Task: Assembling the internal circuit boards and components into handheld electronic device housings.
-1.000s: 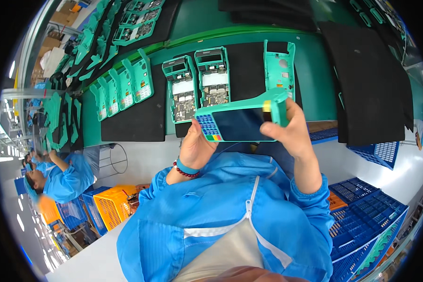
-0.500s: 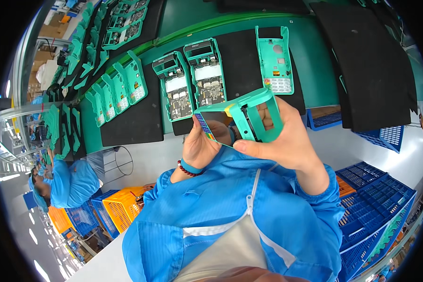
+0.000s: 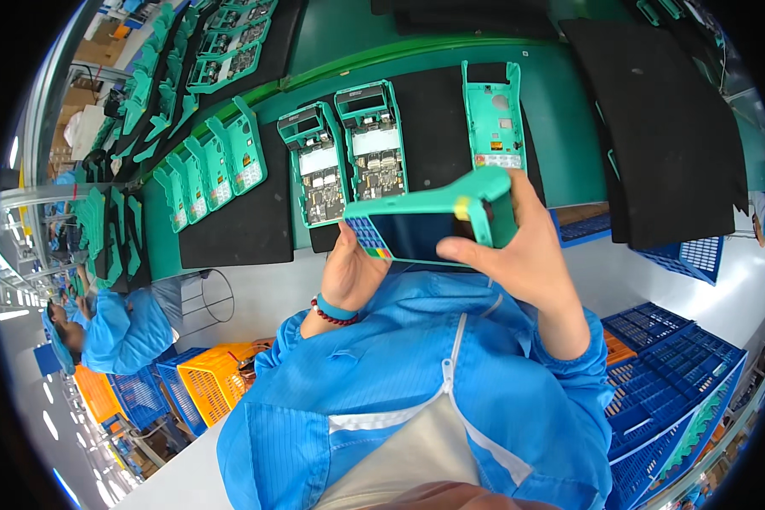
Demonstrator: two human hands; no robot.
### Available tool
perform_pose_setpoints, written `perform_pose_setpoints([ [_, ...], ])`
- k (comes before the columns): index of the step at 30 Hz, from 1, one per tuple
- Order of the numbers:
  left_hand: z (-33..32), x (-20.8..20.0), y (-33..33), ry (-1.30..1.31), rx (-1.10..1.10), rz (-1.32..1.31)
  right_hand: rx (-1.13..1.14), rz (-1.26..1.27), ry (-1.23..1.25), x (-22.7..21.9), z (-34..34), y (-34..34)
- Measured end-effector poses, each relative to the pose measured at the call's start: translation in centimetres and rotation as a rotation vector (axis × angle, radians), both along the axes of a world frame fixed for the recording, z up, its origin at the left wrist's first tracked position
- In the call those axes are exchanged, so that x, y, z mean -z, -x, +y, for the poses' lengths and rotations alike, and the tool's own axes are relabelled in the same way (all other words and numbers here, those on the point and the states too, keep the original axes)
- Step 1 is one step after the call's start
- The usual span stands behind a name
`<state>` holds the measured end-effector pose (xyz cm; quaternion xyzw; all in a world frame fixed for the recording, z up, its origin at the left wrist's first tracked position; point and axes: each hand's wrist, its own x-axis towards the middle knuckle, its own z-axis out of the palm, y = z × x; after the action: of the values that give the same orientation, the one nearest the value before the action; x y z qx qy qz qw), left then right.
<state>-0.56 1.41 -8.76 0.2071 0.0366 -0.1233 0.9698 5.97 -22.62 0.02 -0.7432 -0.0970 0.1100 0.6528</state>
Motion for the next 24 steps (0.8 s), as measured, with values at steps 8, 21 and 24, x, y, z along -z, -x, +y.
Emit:
perform_pose_setpoints([
  [8,0.4,-0.7,-0.2,-0.335,-0.177,-0.102,-0.070,0.047,-0.313,3.2,-2.0,-0.7],
  [21,-4.1,-5.6,-7.1,-1.991,-0.449,-1.281,0.384,-0.614,1.492,0.6,-13.6,0.2],
  [24,-4.9,-4.0,-7.5,-2.019,-0.406,-1.333,0.409,-0.695,1.421,0.1,-14.6,0.8],
])
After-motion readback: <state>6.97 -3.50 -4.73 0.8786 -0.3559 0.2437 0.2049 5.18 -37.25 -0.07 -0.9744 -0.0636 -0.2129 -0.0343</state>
